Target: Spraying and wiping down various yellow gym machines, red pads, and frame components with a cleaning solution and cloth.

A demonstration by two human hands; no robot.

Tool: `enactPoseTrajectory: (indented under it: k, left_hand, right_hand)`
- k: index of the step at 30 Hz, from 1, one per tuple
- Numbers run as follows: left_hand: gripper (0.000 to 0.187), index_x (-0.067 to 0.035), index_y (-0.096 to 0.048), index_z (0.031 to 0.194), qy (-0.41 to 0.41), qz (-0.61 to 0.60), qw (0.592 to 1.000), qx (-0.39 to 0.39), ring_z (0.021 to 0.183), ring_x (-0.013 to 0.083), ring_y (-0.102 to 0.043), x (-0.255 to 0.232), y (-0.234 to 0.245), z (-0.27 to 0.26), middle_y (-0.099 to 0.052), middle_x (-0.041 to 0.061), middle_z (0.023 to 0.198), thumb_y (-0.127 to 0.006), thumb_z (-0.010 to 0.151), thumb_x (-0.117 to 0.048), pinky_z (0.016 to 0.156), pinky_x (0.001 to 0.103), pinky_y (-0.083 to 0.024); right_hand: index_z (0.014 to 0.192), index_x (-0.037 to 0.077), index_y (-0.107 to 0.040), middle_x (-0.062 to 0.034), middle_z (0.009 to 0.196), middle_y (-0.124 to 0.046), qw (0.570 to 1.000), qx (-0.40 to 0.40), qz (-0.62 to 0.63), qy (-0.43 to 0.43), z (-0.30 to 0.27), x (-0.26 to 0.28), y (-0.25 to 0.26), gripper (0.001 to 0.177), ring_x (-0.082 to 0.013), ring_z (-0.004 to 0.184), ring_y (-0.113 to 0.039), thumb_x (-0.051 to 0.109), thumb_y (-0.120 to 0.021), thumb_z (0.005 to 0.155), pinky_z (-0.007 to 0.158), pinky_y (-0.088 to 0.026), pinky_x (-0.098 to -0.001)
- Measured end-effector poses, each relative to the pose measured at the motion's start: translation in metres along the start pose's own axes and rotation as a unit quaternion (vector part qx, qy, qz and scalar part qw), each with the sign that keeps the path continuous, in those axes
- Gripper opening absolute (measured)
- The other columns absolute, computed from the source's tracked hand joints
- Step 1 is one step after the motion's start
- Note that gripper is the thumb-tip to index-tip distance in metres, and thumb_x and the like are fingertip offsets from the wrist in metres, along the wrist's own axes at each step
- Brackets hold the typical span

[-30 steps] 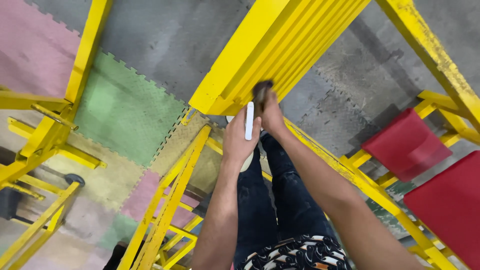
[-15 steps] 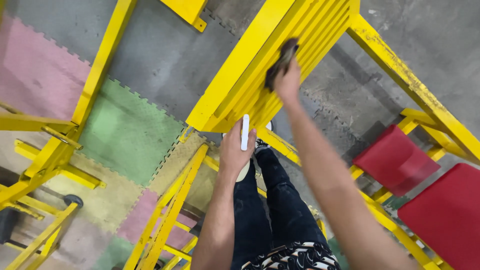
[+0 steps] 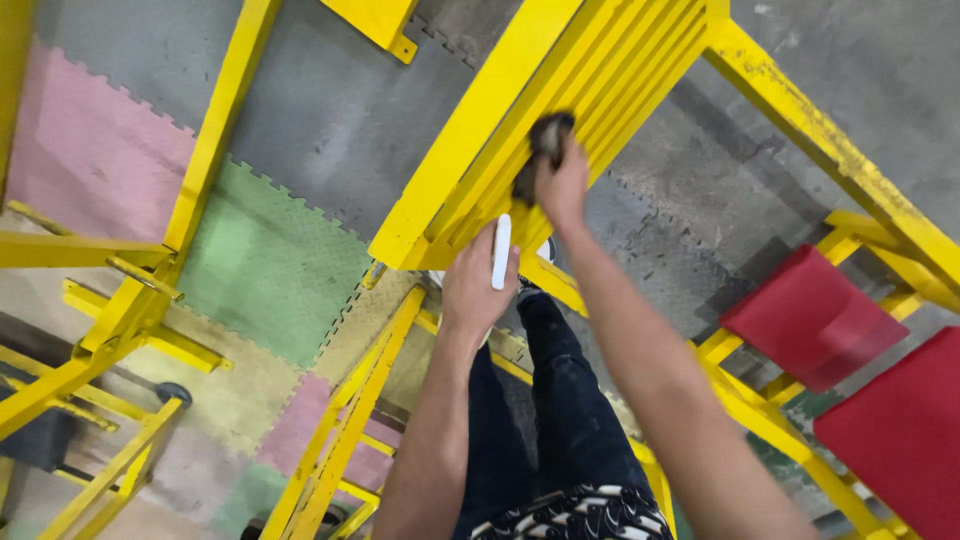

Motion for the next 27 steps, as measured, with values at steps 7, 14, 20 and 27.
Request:
enactPoseTrajectory:
  k: [7,14,20,27]
  left_hand:
    - [0.042,-0.003,-0.062,0.129,-0.017,-0.004,0.999,0.043,0.105,0.0449,-0.068,-0.001,0.004,0.012,-0.072,0.023,0.113,-0.066,0.095,-0.026,0.086,0.052,-0.055]
    - [0.05,-0.003,-0.06,0.134,-0.05,0.052,0.995,0.074,0.105,0.0436,-0.068,0.005,0.033,0.023,-0.07,0.022,0.12,-0.064,0.093,-0.032,0.088,0.052,-0.054]
    - [0.049,-0.005,-0.06,0.135,-0.043,0.071,0.992,0.098,0.106,0.0432,-0.067,0.004,0.058,0.035,-0.071,0.021,0.12,-0.065,0.094,-0.031,0.088,0.052,-0.054]
    - [0.048,-0.005,-0.059,0.135,-0.082,0.058,0.989,0.111,0.106,0.0443,-0.067,-0.003,0.071,0.045,-0.071,0.022,0.117,-0.066,0.094,-0.031,0.087,0.052,-0.054]
  right_hand:
    - [0.145,0.003,-0.051,-0.0287,0.115,-0.059,0.994,0.064,0.016,-0.092,-0.049,0.05,0.008,0.049,-0.0495,0.105,-0.061,0.016,-0.059,0.099,0.09,-0.051,-0.0529]
    - [0.118,0.001,-0.063,-0.026,0.113,-0.066,0.953,0.282,0.112,-0.011,-0.123,0.072,-0.021,0.033,-0.0455,0.107,-0.065,0.02,-0.064,0.091,0.091,-0.053,-0.0529]
    - [0.134,-0.004,-0.056,-0.03,0.126,-0.059,0.999,0.029,0.032,-0.027,-0.014,0.04,0.028,0.045,-0.048,0.117,-0.059,0.009,-0.061,0.091,0.103,-0.049,-0.0508]
    - [0.151,0.0,-0.036,-0.0299,0.136,-0.049,0.993,0.016,0.021,-0.117,-0.045,0.078,-0.016,0.054,-0.0513,0.121,-0.053,0.012,-0.057,0.102,0.103,-0.046,-0.0525]
Point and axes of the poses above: each hand's wrist, its own z-axis towards the middle knuckle, its own y-axis out of the back of the hand, x = y × z, the point moved 9 cm from there along z, towards the middle knuckle
